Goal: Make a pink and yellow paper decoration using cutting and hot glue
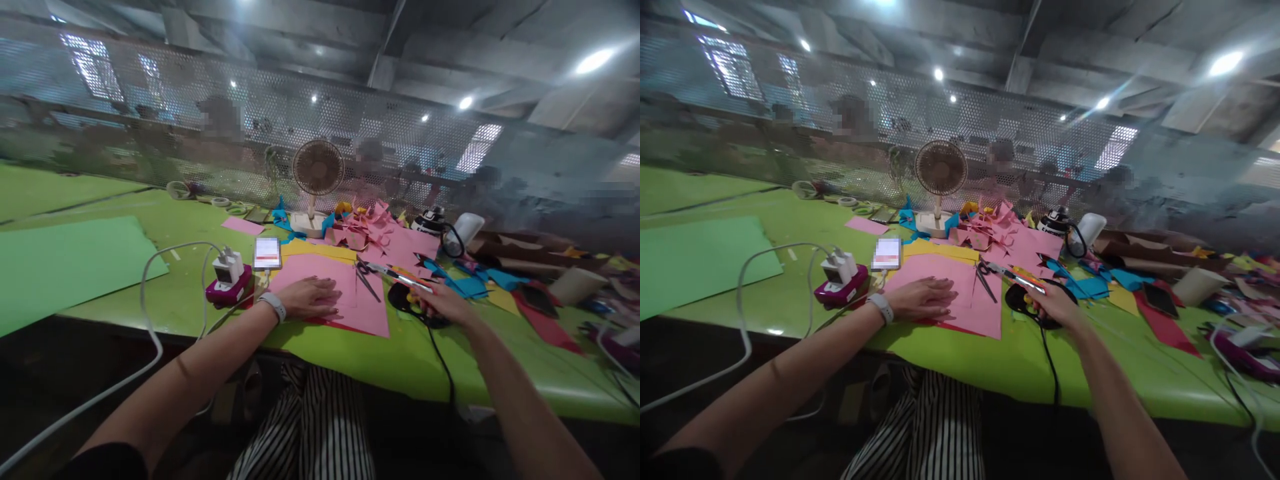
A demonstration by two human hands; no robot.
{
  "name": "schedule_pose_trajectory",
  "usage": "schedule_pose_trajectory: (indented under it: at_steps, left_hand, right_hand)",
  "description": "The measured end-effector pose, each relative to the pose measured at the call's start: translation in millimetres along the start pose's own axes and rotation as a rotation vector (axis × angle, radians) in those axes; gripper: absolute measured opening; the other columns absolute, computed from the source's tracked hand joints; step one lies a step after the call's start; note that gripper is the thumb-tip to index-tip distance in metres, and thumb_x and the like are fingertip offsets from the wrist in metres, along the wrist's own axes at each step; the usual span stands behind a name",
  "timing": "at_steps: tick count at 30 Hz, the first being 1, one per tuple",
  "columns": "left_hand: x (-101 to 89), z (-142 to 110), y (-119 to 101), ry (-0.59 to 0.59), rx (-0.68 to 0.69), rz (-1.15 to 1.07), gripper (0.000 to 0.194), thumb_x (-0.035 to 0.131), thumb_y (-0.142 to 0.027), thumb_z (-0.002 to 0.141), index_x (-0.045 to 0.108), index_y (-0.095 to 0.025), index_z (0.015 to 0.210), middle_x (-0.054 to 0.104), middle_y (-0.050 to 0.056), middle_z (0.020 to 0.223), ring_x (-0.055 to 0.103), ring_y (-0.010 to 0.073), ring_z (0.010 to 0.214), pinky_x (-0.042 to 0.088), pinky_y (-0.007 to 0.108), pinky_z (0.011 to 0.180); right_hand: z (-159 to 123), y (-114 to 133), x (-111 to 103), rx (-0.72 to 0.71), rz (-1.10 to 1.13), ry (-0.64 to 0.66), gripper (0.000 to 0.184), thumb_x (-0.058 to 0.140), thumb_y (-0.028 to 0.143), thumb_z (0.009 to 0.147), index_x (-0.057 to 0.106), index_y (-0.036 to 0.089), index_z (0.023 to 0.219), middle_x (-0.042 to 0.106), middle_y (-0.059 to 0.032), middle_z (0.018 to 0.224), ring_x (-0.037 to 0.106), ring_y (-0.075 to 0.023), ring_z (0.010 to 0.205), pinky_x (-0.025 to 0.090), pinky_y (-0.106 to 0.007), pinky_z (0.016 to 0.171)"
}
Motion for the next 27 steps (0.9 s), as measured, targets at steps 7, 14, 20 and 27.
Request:
schedule_pose_trajectory:
  at_steps: [7, 14, 20, 27]
  left_hand:
    - [1.0, -0.1, 0.2, 0.036, -0.043, -0.026, 0.062, 0.033, -0.064, 0.087, 0.038, -0.028, 0.138, 0.028, 0.003, 0.149, 0.027, 0.023, 0.135, 0.016, 0.037, 0.11]
    - [1.8, -0.1, -1.9, 0.071, -0.059, 0.009, 0.07, 0.036, -0.068, 0.083, 0.035, -0.026, 0.139, 0.022, 0.006, 0.15, 0.023, 0.024, 0.137, 0.014, 0.038, 0.11]
    - [0.4, 0.0, -3.8, 0.051, -0.044, 0.004, 0.073, 0.037, -0.069, 0.082, 0.03, -0.027, 0.141, 0.023, 0.006, 0.15, 0.019, 0.0243, 0.138, 0.007, 0.041, 0.112]
    - [0.5, 0.2, -6.8, 0.057, -0.04, -0.006, 0.07, 0.038, -0.068, 0.082, 0.031, -0.03, 0.14, 0.024, 0.005, 0.15, 0.018, 0.025, 0.138, 0.004, 0.045, 0.111]
  right_hand:
    - [-42.9, -10.0, 7.8, -0.074, 0.377, -0.074, 0.04, 0.045, 0.054, 0.079, 0.055, 0.021, 0.099, 0.061, -0.0048, 0.079, 0.055, -0.0127, 0.056, 0.04, -0.023, 0.044]
    - [-20.6, 19.6, 45.3, -0.08, 0.39, 0.078, 0.038, 0.063, 0.053, 0.072, 0.06, 0.016, 0.076, 0.048, 0.0045, 0.053, 0.043, -0.0065, 0.042, 0.032, -0.019, 0.039]
    - [-18.9, -4.1, 41.5, -0.001, 0.306, 0.02, 0.049, 0.061, 0.06, 0.07, 0.061, 0.016, 0.091, 0.049, 0.0057, 0.053, 0.042, -0.0067, 0.038, 0.025, -0.018, 0.034]
    - [-23.3, -8.3, 40.9, 0.029, 0.2, 0.007, 0.046, 0.057, 0.054, 0.073, 0.06, 0.018, 0.101, 0.053, 0.0039, 0.054, 0.044, -0.0078, 0.036, 0.027, -0.018, 0.032]
Point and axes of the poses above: each hand's wrist, its own z-axis towards the middle knuckle, its own x-axis out of the palm, y = z × x, the point moved 7 cm from there along z, towards the middle knuckle
